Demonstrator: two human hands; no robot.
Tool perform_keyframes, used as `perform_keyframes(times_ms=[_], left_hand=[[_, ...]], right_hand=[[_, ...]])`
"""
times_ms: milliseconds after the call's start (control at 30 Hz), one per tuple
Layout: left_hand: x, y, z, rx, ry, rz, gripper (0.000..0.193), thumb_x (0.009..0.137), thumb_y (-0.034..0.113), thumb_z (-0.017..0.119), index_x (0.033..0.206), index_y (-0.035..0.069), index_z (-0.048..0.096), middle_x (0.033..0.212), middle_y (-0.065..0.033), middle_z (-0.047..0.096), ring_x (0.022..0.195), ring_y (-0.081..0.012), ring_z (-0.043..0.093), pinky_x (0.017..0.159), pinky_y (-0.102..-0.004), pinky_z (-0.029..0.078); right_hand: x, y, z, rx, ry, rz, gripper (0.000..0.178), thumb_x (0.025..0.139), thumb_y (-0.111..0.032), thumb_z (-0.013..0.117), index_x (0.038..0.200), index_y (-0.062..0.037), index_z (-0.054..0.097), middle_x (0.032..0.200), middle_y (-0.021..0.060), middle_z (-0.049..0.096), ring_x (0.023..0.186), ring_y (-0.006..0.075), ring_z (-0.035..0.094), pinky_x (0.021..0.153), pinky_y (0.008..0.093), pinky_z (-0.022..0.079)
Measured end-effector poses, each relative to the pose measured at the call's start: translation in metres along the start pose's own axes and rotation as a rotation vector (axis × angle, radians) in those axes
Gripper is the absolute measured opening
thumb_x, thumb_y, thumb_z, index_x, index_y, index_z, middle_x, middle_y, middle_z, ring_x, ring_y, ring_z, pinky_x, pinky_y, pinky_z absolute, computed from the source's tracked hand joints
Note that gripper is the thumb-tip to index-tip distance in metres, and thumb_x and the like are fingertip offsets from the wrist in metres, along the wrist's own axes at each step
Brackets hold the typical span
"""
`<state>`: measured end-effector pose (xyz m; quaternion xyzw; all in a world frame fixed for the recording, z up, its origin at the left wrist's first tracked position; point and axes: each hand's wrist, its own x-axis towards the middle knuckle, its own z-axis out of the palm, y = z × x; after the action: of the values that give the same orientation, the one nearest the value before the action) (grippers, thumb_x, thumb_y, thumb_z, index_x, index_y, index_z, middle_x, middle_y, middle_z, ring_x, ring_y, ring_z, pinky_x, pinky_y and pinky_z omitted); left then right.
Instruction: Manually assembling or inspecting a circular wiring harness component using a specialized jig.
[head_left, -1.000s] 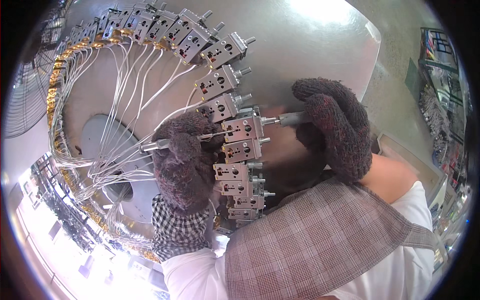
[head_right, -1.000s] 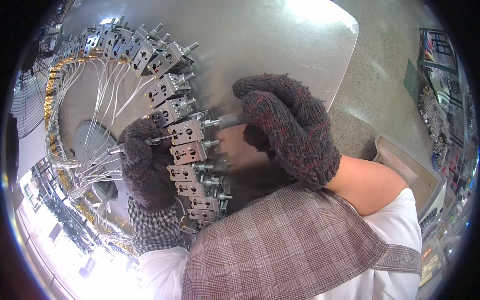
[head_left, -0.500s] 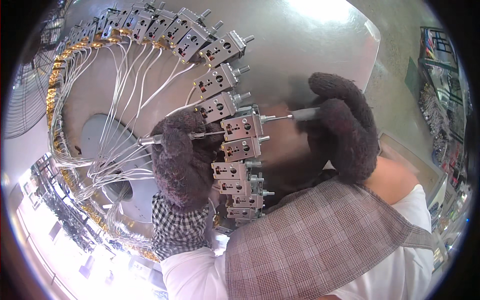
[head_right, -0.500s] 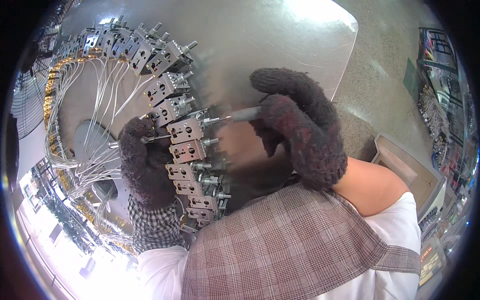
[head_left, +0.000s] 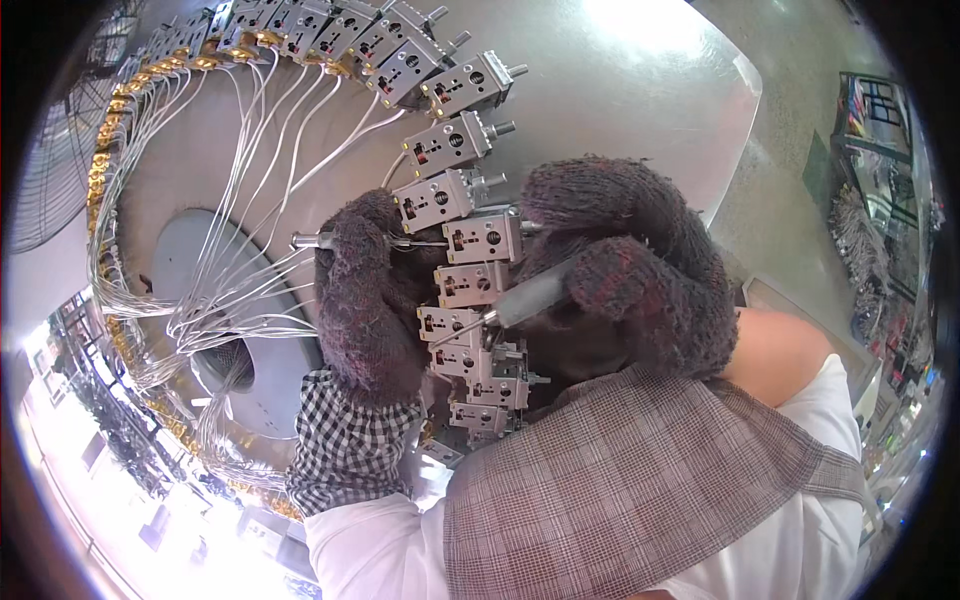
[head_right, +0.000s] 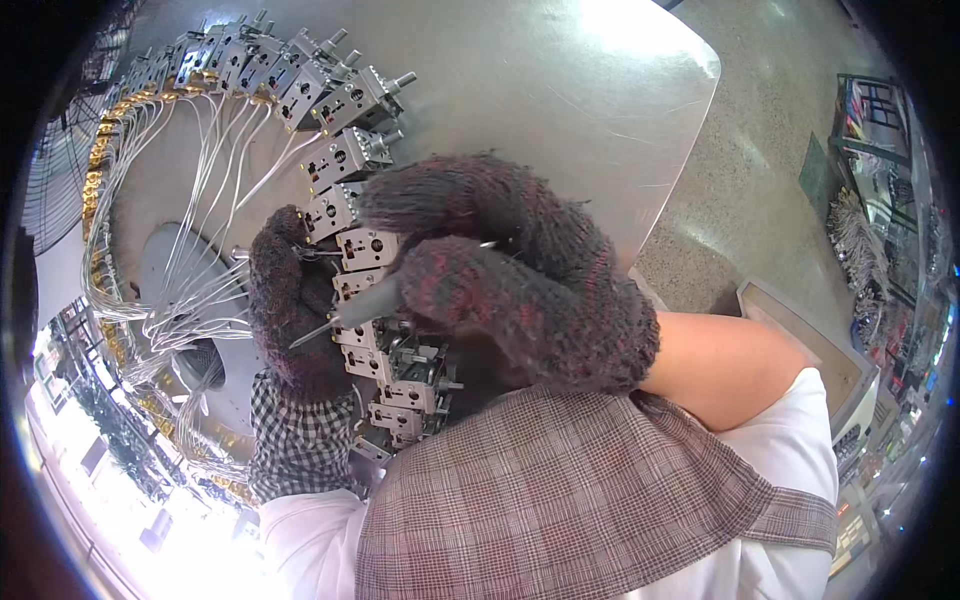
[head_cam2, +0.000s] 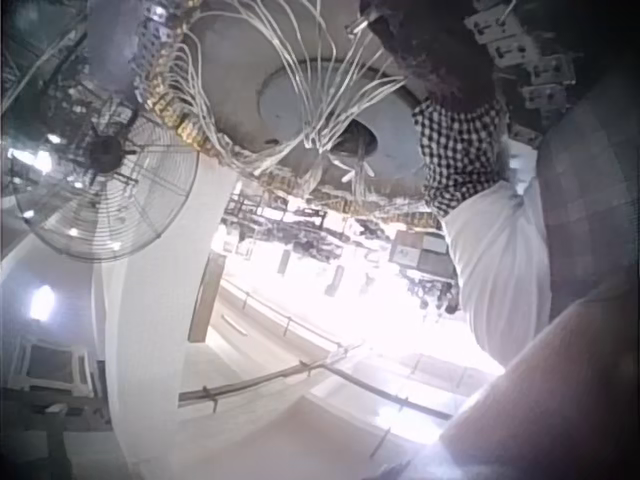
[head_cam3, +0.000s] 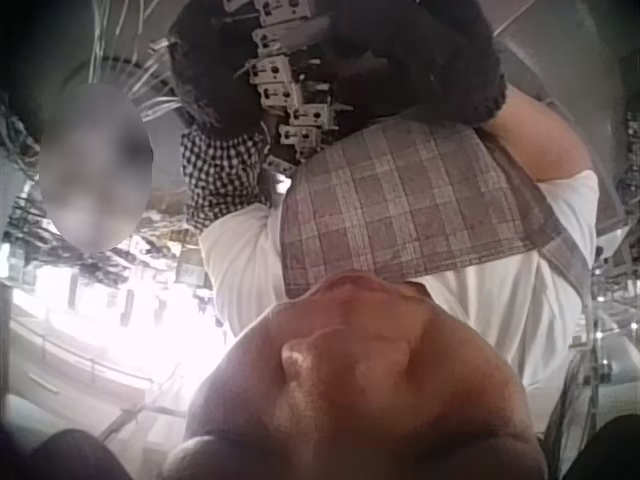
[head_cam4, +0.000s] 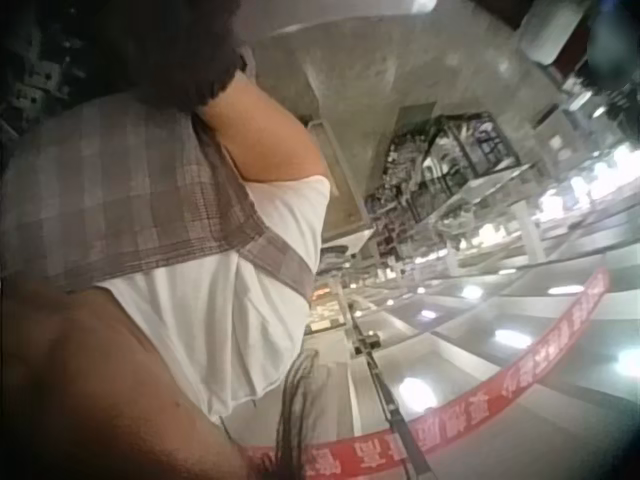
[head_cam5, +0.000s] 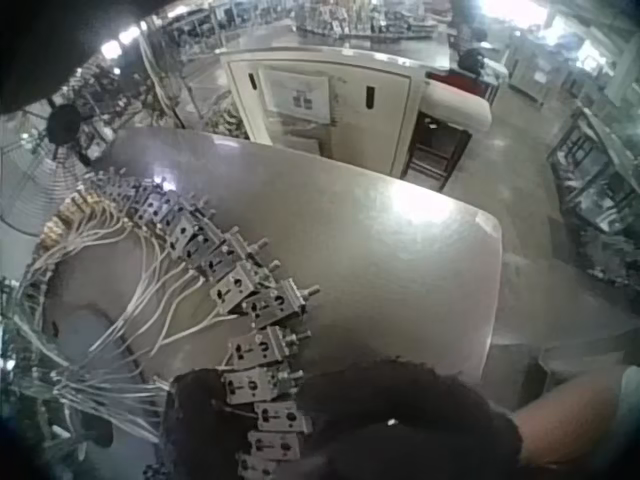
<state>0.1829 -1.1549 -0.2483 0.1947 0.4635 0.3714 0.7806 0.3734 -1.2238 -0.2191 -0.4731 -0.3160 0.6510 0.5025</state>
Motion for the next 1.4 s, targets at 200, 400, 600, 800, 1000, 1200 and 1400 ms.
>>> perform_keyframes(times_ms=[200,400,600,800,1000,1200,1400], left_hand=[[-0.016,-0.004,0.008,-0.052,-0.01,-0.097,0.036,0.087,0.033,0.049,0.11,0.005,0.042,0.096,-0.0168,0.056,0.083,-0.0282,0.06,0.069,-0.0403,0.053],[-0.035,-0.015,0.02,0.143,0.038,0.016,0.035,0.088,0.035,0.047,0.108,0.006,0.044,0.096,-0.016,0.057,0.083,-0.0274,0.06,0.068,-0.0396,0.053],[-0.051,-0.022,0.024,0.2,-0.07,0.069,0.037,0.09,0.031,0.042,0.114,0.002,0.044,0.101,-0.0155,0.057,0.088,-0.026,0.059,0.073,-0.0358,0.052],[-0.056,-0.025,0.028,-0.016,-0.084,-0.022,0.033,0.088,0.033,0.049,0.105,0.005,0.047,0.093,-0.0161,0.059,0.085,-0.0286,0.06,0.069,-0.0392,0.054],[-0.048,-0.032,0.013,-0.026,-0.202,0.181,0.031,0.087,0.032,0.05,0.105,0.005,0.049,0.095,-0.014,0.058,0.088,-0.0293,0.059,0.072,-0.0418,0.053],[-0.044,-0.053,0.018,0.079,-0.131,0.274,0.035,0.087,0.036,0.05,0.104,0.005,0.048,0.095,-0.0141,0.058,0.085,-0.0315,0.059,0.071,-0.0443,0.052],[-0.033,-0.056,0.028,0.029,-0.054,0.181,0.041,0.084,0.04,0.053,0.102,0.003,0.048,0.091,-0.0176,0.059,0.078,-0.0324,0.061,0.063,-0.0446,0.054]], right_hand=[[-0.014,-0.002,0.003,0.105,-0.031,-0.01,0.045,0.081,-0.019,0.055,0.12,0.0,0.043,0.096,0.0115,0.061,0.089,0.0193,0.059,0.075,0.0289,0.048],[-0.027,0.003,-0.003,0.181,-0.074,-0.042,0.047,0.078,-0.019,0.06,0.118,0.0006,0.045,0.098,0.0133,0.061,0.087,0.0187,0.059,0.075,0.0276,0.048],[-0.049,-0.008,-0.003,0.125,-0.027,-0.015,0.047,0.078,-0.018,0.06,0.118,0.0017,0.044,0.103,0.0141,0.056,0.084,0.0211,0.06,0.071,0.031,0.05],[-0.072,0.014,-0.026,0.108,0.195,0.039,0.039,0.085,-0.02,0.052,0.118,-0.0005,0.044,0.088,0.013,0.058,0.075,0.0227,0.059,0.065,0.0323,0.05],[-0.081,0.022,-0.038,0.229,0.257,0.099,0.033,0.089,-0.018,0.05,0.117,-0.0017,0.045,0.082,0.0102,0.06,0.071,0.0148,0.056,0.06,0.0284,0.048],[-0.07,0.032,-0.054,0.132,0.261,0.149,0.033,0.089,-0.017,0.049,0.118,-0.0029,0.045,0.083,0.0098,0.06,0.071,0.0156,0.057,0.062,0.0288,0.05],[-0.06,0.046,-0.059,0.137,0.224,0.098,0.034,0.088,-0.016,0.05,0.119,-0.0026,0.045,0.09,0.0105,0.059,0.073,0.0153,0.057,0.064,0.0294,0.05]])
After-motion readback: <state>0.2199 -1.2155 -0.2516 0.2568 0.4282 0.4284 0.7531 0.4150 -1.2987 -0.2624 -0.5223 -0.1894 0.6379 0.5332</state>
